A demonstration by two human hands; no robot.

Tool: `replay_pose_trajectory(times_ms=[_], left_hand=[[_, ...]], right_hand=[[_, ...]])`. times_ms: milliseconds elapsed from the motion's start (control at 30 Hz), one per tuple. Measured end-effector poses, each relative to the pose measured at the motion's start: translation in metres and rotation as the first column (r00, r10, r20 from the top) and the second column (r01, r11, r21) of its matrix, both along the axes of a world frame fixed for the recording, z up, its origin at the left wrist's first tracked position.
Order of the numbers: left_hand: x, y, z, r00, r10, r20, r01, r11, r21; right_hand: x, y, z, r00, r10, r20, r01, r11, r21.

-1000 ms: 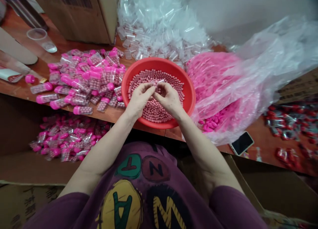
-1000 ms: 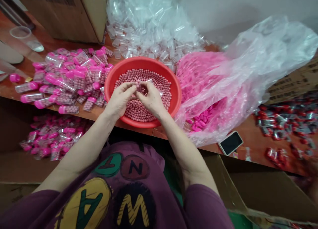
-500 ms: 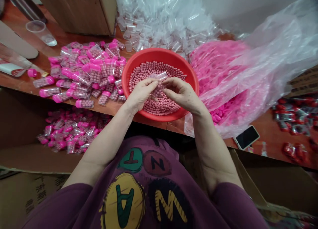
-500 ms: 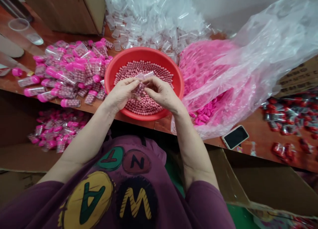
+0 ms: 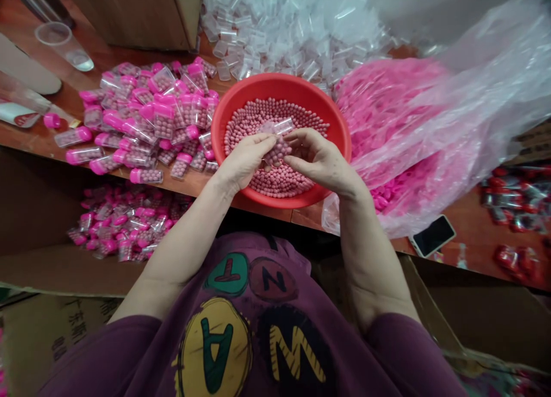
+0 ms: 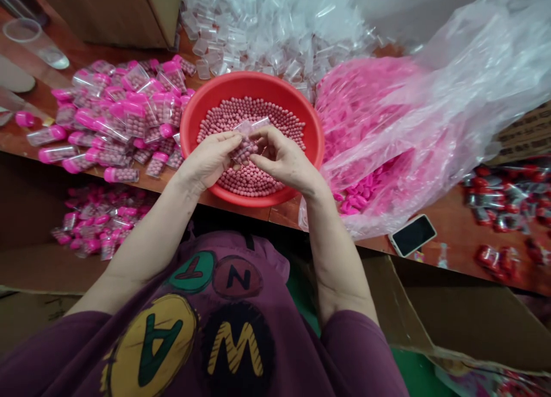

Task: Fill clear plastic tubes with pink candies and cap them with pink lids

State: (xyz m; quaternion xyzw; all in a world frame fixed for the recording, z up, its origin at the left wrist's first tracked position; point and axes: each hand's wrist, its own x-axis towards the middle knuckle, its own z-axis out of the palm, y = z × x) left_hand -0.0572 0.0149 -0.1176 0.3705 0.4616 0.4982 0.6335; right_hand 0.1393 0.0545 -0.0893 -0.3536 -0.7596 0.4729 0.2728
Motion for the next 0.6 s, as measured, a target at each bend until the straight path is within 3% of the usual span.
replay_pose_trajectory(times_ms=[133, 300, 400, 600], left_hand=[[0.000, -0.001, 0.001, 1.000, -0.007, 0.021, 0.007, 1.000, -0.005], [-0.001, 0.000, -0.001, 0.998, -0.022, 0.054, 0.023, 1.000, -0.017], [-0.001, 0.003, -0.002, 0.997, -0.020, 0.069, 0.023, 0.999, -0.031], [-0.001, 0.004, 0.004, 0.995, 0.018, 0.094, -0.014, 0.999, -0.045]], right_hand=[[-0.005, -0.002, -0.004, 0.998, -0.031, 0.052, 0.032, 0.999, -0.006], [-0.007, 0.002, -0.003, 0.999, 0.022, -0.050, -0.027, 0.994, -0.102], [-0.004, 0.005, 0.002, 0.999, -0.045, -0.030, 0.041, 0.992, -0.116], [0.004, 0.008, 0.004, 0.987, -0.159, -0.018, 0.160, 0.986, 0.038]])
